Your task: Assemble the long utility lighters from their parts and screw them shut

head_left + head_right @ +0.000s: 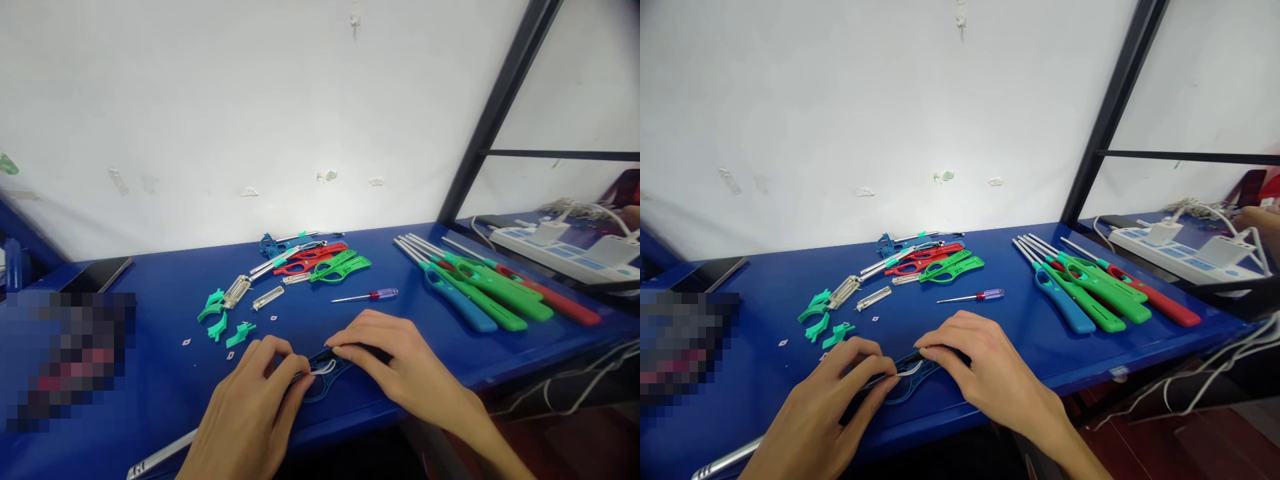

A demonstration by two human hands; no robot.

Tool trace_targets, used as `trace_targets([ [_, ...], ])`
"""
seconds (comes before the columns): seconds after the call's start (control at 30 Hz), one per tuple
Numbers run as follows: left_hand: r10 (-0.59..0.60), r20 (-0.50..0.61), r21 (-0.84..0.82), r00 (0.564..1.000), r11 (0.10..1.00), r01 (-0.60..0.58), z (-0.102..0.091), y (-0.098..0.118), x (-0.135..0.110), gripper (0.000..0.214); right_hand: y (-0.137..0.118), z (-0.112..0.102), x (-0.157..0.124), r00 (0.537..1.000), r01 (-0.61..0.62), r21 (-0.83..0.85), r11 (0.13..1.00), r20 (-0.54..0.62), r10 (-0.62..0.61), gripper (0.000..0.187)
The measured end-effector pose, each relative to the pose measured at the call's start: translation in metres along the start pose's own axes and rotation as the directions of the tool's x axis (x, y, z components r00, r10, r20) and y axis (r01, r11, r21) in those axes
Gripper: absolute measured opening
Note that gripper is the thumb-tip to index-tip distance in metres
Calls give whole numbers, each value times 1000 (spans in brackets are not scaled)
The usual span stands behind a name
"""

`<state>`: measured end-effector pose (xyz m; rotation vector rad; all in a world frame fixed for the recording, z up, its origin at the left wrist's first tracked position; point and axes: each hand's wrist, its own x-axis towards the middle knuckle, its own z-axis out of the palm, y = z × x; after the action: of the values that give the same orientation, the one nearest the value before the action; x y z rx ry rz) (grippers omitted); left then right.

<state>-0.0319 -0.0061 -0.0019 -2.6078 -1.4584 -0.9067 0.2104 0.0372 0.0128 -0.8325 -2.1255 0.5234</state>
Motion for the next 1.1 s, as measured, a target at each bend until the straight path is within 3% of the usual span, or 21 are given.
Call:
trace_targets([
  [0.33, -18, -7, -45, 1000, 999, 17, -2, 1, -1, 17, 4, 0, -2, 994, 100, 43, 994, -45, -98, 21],
  [0.7, -81, 49, -43, 996, 996, 83, -4, 1, -4, 17, -1, -2, 0, 999, 16, 75, 997, 44, -20, 18],
  [0.93, 27, -17, -4, 999, 1000, -27, -2, 2, -2, 22, -8, -3, -1, 999, -26, 193, 981, 38, 19, 10],
  [1.1, 42, -49, 0, 998, 999, -42, -3, 2, 0, 22, -6, -2, -2, 999, 10, 212, 977, -44, 0, 11],
])
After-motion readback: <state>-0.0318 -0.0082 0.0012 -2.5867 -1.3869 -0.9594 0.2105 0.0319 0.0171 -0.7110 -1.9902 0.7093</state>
